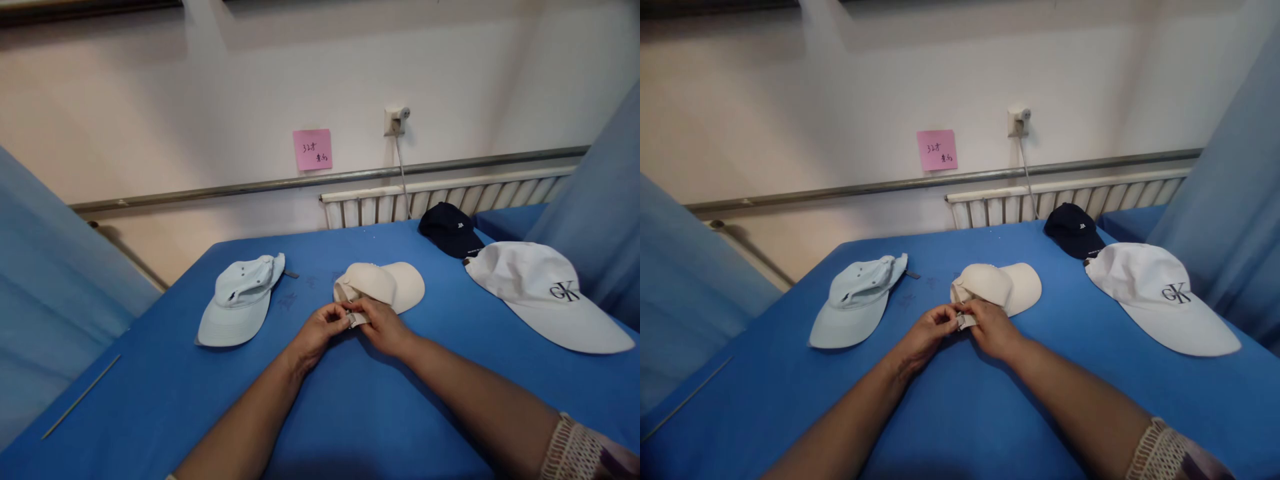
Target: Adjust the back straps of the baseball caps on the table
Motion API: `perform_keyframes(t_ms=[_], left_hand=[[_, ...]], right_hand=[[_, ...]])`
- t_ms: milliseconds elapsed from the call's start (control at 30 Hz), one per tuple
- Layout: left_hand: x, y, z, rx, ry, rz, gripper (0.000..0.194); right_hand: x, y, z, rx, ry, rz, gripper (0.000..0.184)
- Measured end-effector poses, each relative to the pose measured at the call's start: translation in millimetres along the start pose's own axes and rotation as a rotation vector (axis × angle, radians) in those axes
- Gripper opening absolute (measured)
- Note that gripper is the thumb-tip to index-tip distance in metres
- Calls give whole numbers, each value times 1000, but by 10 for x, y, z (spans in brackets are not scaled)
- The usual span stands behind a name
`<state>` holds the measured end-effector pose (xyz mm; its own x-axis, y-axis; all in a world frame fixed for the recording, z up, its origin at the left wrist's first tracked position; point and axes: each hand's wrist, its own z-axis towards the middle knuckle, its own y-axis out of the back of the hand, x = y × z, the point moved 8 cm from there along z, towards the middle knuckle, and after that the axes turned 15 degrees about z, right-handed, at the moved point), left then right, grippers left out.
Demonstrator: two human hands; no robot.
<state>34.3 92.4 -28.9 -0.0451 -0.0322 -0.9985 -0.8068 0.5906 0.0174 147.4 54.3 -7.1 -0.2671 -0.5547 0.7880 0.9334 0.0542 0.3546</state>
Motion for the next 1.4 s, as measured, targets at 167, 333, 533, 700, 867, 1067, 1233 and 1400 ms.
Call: perform_keyframes(t_ms=[167, 333, 533, 700, 867, 1067, 1233, 1400], left_hand=[[25, 2, -30, 65, 60, -306, 15], [78, 41, -14, 41, 107, -215, 12], [48, 3, 23, -1, 21, 38, 34], [-87, -44, -1, -64, -146, 182, 17], [-75, -37, -42, -7, -33, -88, 18], [-79, -31, -62, -50, -52, 34, 35], [-90, 87, -29, -248, -113, 361, 29], [-237, 489, -8, -428, -119, 946, 23]], right_hand=[[-24, 41, 0, -50, -18, 1, 31], [-132, 81, -19, -54, -95, 9, 24], [-93, 83, -6, -21, -97, -36, 19], [-78, 41, -6, 25, -89, -78, 21], [-134, 64, -14, 2, -112, -12, 26], [-150, 89, -39, -36, -156, 20, 20], [-22, 159, -64, -131, -67, 35, 19], [97, 398, -86, -291, 29, -50, 17]])
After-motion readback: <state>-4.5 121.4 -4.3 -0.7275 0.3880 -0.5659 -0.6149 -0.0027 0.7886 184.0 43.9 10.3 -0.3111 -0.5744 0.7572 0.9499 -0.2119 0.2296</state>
